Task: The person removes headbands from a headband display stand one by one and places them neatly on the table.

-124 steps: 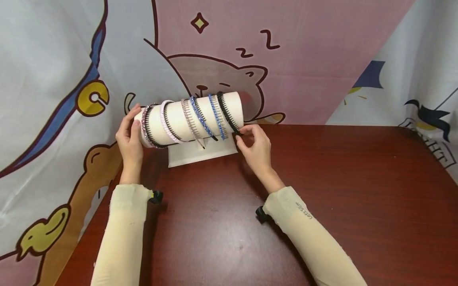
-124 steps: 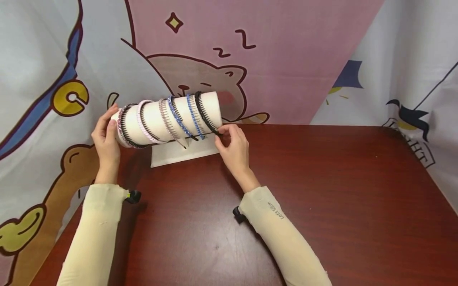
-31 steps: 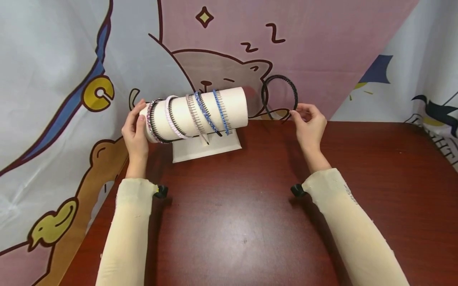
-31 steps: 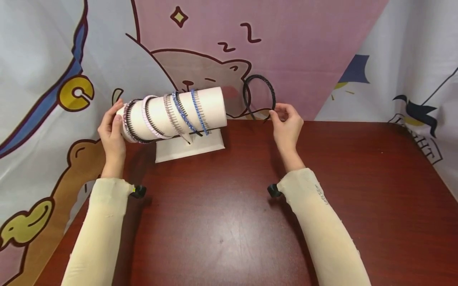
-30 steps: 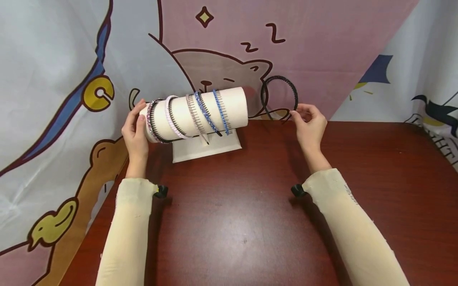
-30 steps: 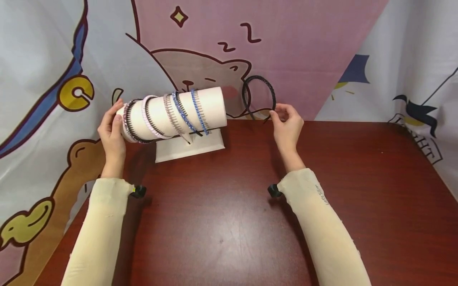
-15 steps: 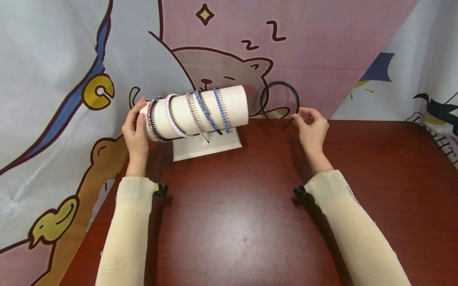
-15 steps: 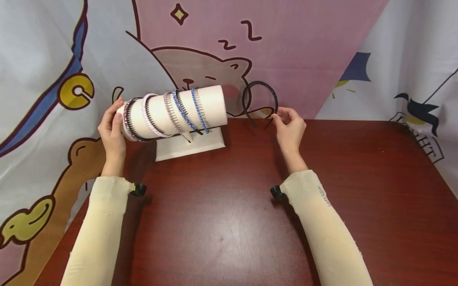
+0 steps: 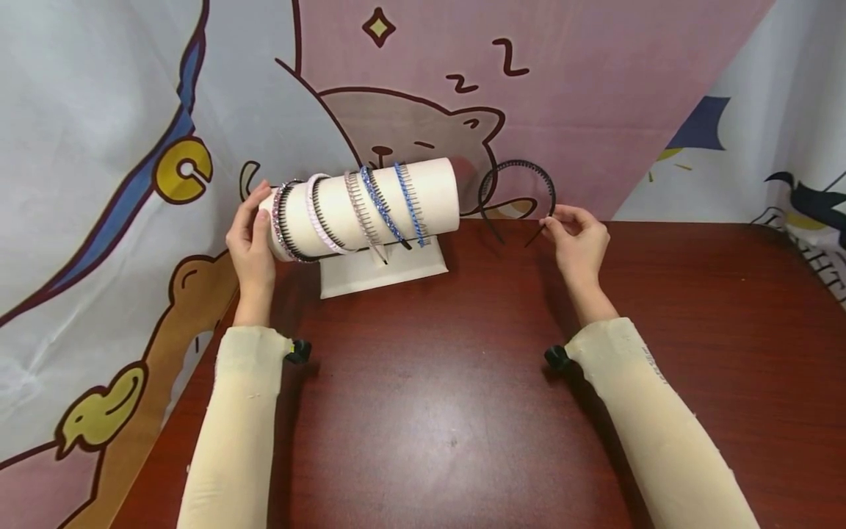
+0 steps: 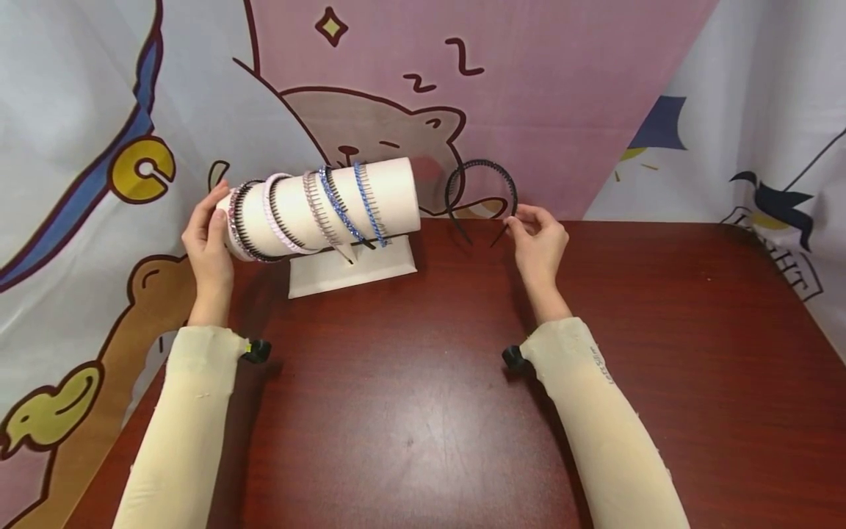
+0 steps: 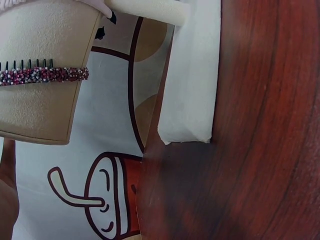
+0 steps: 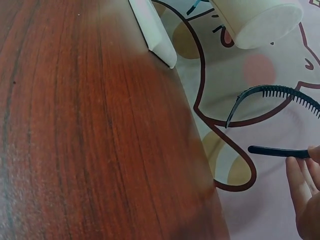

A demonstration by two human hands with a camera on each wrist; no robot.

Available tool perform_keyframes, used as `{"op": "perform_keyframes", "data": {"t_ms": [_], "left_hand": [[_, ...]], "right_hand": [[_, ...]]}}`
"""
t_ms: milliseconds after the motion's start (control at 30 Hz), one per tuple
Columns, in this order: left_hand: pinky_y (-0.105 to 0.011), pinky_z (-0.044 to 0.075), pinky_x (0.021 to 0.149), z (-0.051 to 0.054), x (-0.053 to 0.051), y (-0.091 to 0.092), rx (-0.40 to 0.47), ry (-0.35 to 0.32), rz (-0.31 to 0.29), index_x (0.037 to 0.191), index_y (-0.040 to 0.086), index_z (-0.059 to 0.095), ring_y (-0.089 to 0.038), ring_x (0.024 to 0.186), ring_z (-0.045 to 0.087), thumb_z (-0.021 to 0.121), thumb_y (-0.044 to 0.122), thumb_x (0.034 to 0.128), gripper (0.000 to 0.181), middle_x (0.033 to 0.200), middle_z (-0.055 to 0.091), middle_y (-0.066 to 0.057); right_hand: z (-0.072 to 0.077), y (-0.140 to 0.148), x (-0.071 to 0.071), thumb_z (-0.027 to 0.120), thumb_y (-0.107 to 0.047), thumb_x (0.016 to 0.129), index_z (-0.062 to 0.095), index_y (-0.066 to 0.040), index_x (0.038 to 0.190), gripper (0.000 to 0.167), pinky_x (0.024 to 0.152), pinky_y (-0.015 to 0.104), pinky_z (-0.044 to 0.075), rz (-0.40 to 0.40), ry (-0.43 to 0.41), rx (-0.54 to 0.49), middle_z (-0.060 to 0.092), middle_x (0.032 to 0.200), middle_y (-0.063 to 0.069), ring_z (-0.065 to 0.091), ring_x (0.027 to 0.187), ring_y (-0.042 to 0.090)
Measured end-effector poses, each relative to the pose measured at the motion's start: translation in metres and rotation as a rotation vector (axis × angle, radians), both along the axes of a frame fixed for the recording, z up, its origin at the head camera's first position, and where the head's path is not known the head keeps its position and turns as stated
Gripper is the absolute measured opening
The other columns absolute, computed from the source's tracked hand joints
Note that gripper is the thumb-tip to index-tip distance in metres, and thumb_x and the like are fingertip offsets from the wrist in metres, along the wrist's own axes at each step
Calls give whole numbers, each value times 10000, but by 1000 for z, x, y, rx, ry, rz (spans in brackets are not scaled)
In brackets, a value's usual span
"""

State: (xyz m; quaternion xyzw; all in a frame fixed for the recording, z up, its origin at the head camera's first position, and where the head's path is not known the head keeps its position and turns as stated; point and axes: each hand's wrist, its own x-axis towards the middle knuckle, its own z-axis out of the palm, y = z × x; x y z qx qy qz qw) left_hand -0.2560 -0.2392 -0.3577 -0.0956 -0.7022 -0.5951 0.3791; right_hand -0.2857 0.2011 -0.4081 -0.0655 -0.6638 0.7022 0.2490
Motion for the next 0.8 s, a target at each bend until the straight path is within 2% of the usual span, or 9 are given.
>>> {"op": "perform_keyframes", "data": {"t_ms": [200,267,367,433,500,567,633,800], "left_hand": [[-318,370,1158,0,1,0,0,-4,-3,1256,-46,646,-169,1322,567,492,93,966,357,1377,626,-154],[-311,369,1158,-5,-5,-3,5,2,-5,1254,-9,664,-162,1319,568,494,118,973,352,1378,632,-127],[-311,369,1157,-6,-6,-4,6,1,-2,1254,-10,664,-161,1318,569,495,119,973,352,1378,631,-131],[-306,369,1156,-11,-11,-7,6,1,2,1256,-12,661,-154,1319,568,495,119,974,353,1383,628,-130],[-315,369,1157,-11,-11,-8,-7,-1,7,1268,-38,642,-160,1322,565,494,105,970,363,1387,618,-153],[-308,370,1155,-17,-17,-13,-7,3,12,1268,-12,653,-150,1322,565,496,121,972,360,1386,627,-125],[-307,369,1155,-21,-21,-16,-10,7,13,1266,23,667,-147,1324,563,500,140,975,355,1382,635,-93],[-309,372,1154,-22,-21,-17,-20,10,10,1259,83,687,-152,1326,561,511,173,977,344,1373,647,-49]], "right_hand": [[-3,2,-1,682,85,851,675,136,1074,229,628,135,554,-1,-29,-6,692,725,-91,694,653,9],[-3,2,0,693,60,858,682,121,1075,226,632,135,554,-6,-51,18,695,727,-99,692,657,-2],[-3,2,1,708,30,861,693,99,1072,222,643,147,561,-10,-76,43,695,720,-112,693,658,-15],[-4,2,1,712,19,862,700,82,1066,214,641,150,562,-9,-89,50,695,704,-120,694,653,-19],[-4,2,2,711,18,864,703,70,1057,201,638,155,564,-3,-98,41,695,691,-118,698,649,-12],[-5,3,2,707,20,866,704,58,1055,193,638,164,568,6,-109,32,697,690,-112,700,649,-6],[-7,3,2,706,13,871,696,69,1076,213,635,165,568,10,-123,33,697,707,-107,703,654,-6],[-10,5,2,701,6,878,672,110,1117,262,642,169,570,13,-144,40,691,732,-111,706,670,-10]]}}
